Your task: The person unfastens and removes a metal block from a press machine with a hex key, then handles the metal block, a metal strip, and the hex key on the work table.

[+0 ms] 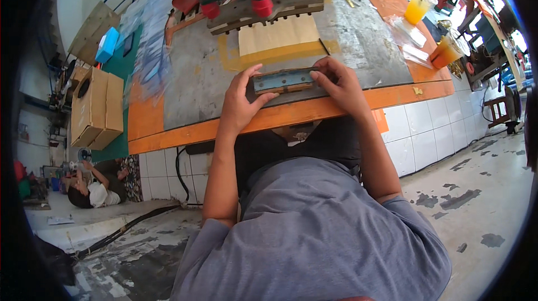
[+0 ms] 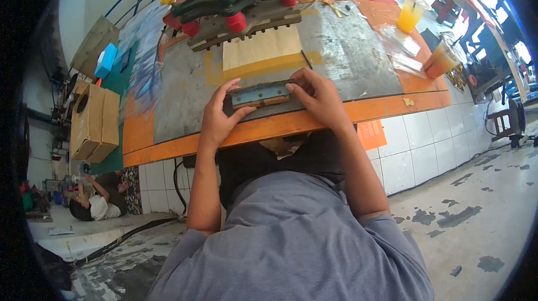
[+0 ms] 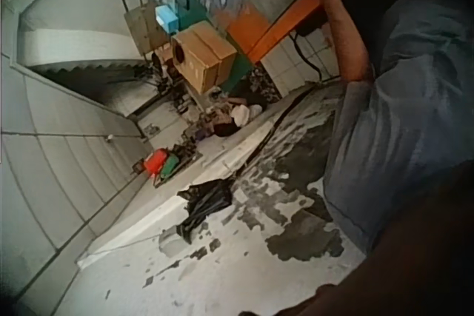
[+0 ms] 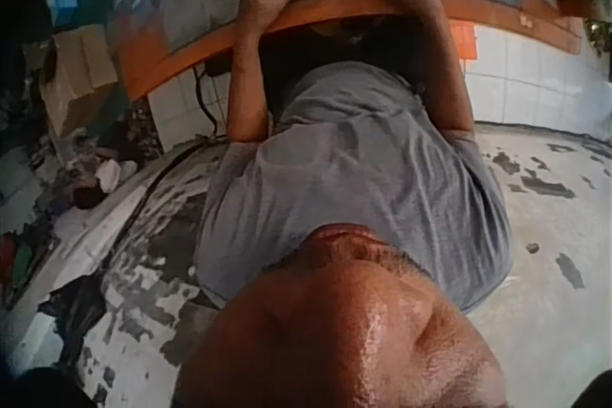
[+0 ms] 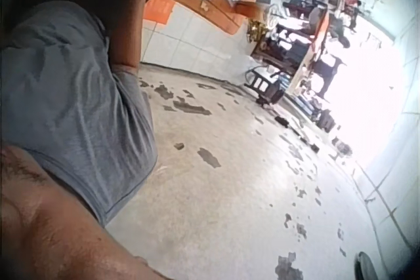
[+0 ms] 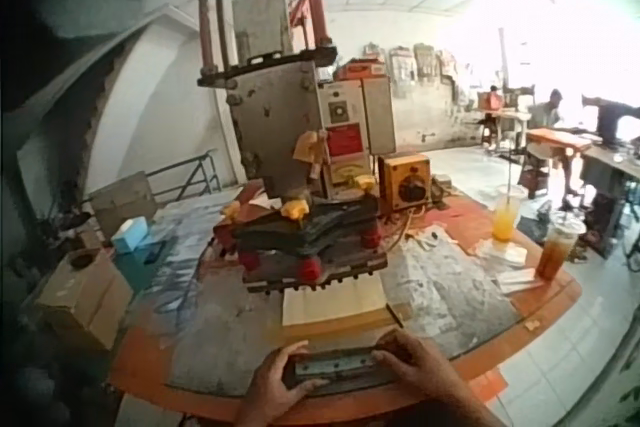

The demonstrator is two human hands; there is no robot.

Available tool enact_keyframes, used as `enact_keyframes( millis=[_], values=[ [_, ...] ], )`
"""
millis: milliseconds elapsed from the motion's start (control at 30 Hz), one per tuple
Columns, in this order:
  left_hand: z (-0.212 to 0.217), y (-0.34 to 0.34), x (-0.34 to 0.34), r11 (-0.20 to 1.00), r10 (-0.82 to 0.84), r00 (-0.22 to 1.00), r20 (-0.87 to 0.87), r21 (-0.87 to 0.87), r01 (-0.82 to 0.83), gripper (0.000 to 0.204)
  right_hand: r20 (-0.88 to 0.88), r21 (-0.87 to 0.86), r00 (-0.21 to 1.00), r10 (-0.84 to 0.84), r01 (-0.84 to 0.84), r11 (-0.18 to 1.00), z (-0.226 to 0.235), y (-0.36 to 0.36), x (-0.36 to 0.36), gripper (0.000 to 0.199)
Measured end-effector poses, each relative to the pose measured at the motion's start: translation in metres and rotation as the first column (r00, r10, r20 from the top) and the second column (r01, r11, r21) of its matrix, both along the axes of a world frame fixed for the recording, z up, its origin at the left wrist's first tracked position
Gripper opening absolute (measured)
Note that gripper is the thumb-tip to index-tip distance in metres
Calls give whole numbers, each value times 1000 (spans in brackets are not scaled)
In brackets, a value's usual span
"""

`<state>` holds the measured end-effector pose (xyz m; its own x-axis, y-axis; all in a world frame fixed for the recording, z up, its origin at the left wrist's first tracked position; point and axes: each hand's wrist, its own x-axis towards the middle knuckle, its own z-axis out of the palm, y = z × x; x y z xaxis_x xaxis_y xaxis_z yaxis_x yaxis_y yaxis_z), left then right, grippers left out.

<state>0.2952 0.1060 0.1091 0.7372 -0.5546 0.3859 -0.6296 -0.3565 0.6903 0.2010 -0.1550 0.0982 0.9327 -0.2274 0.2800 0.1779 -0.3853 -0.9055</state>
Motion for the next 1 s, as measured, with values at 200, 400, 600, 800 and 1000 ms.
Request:
enact_keyframes(
  millis=[200,400,600,800,1000],
  values=[
    [9,-1,-3,999,19,1000,8,30,-19,71,43,-39,999,-4,6,999,3,1,0,25],
    [9,1,-6,999,42,997,-63,25,-40,72,11,-23,999,31,-31,999,4,2,-3,24],
    [2,6,-5,999,39,998,-55,3,-39,75,-21,22,998,51,-51,998,2,4,-5,21],
    [5,5,-2,999,33,999,-24,10,-33,77,-31,114,999,13,-10,993,4,3,-4,18],
    [2,4,5,1000,-4,1000,26,-1,4,78,-44,195,999,27,-17,981,-1,-1,1,19]
  ],
)
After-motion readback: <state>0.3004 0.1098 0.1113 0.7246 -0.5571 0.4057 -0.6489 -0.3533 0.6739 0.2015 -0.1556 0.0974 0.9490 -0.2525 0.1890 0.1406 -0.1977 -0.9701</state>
